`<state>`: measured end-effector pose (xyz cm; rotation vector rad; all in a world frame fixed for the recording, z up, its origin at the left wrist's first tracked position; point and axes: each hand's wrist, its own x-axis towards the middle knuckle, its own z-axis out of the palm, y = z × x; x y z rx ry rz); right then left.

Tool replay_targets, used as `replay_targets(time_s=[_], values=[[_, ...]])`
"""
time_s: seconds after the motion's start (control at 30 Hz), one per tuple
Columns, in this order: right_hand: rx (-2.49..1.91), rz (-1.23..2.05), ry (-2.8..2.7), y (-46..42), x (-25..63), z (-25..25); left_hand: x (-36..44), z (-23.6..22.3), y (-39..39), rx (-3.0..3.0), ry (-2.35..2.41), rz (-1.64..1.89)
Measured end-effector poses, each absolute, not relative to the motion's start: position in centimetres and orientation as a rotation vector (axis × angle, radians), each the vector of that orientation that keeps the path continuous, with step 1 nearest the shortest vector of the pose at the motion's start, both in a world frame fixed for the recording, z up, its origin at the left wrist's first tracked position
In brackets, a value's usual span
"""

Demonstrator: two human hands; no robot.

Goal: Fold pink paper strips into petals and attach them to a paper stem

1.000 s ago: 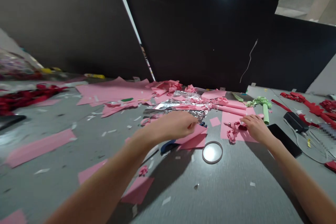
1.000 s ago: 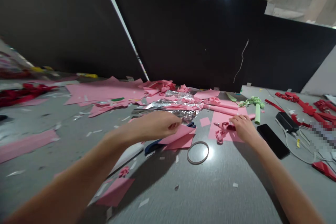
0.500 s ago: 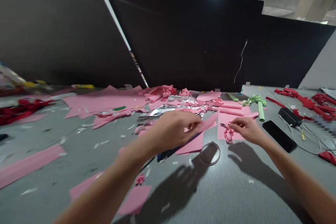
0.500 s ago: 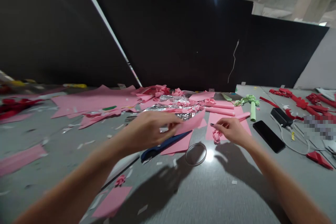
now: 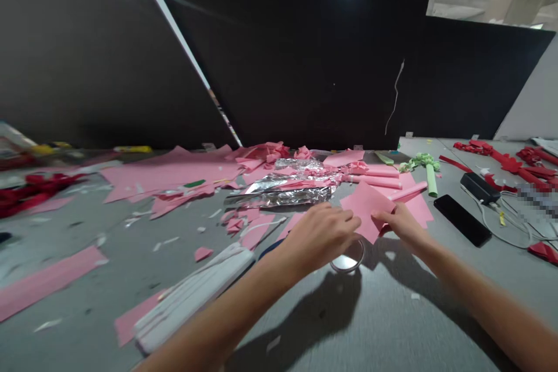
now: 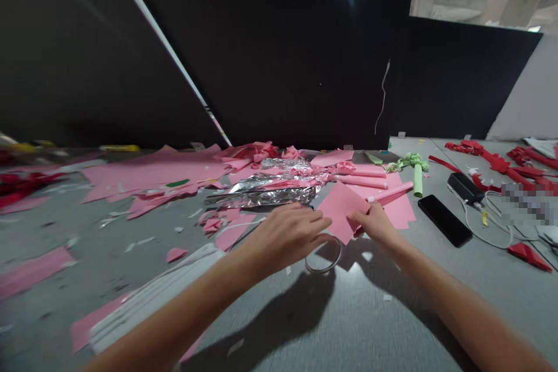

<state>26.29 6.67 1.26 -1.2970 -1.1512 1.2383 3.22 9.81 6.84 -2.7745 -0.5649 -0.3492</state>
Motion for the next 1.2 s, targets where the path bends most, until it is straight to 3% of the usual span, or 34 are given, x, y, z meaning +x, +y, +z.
replay_targets(time_s=[0.2, 0.57, 0.73, 0.93, 1.2], values=[[-1.272, 1.303, -1.279, 5.9, 25.8, 1.8, 1.6, 9.3, 10.4, -2.804, -0.482, -0.445], [-1.225, 1.283, -1.35, 5.9, 26.0, 1.6, 2.4, 7.8, 10.6, -3.006, -0.57, -0.299], [-1.096, 1.297, -1.325, 5.7, 26.0, 2.2, 1.5, 8.8, 11.4, -3.166, -0.812, -0.542], [-0.942, 1.247, -1.379, 5.3, 25.6, 2.9, 2.6, 8.2, 11.6, -3.52, -1.239, -1.174], [-1.023, 1.038, -1.305, 3.9, 24.1, 4.1, 3.9, 8.5, 9.4, -3.824, -1.198, -1.239]])
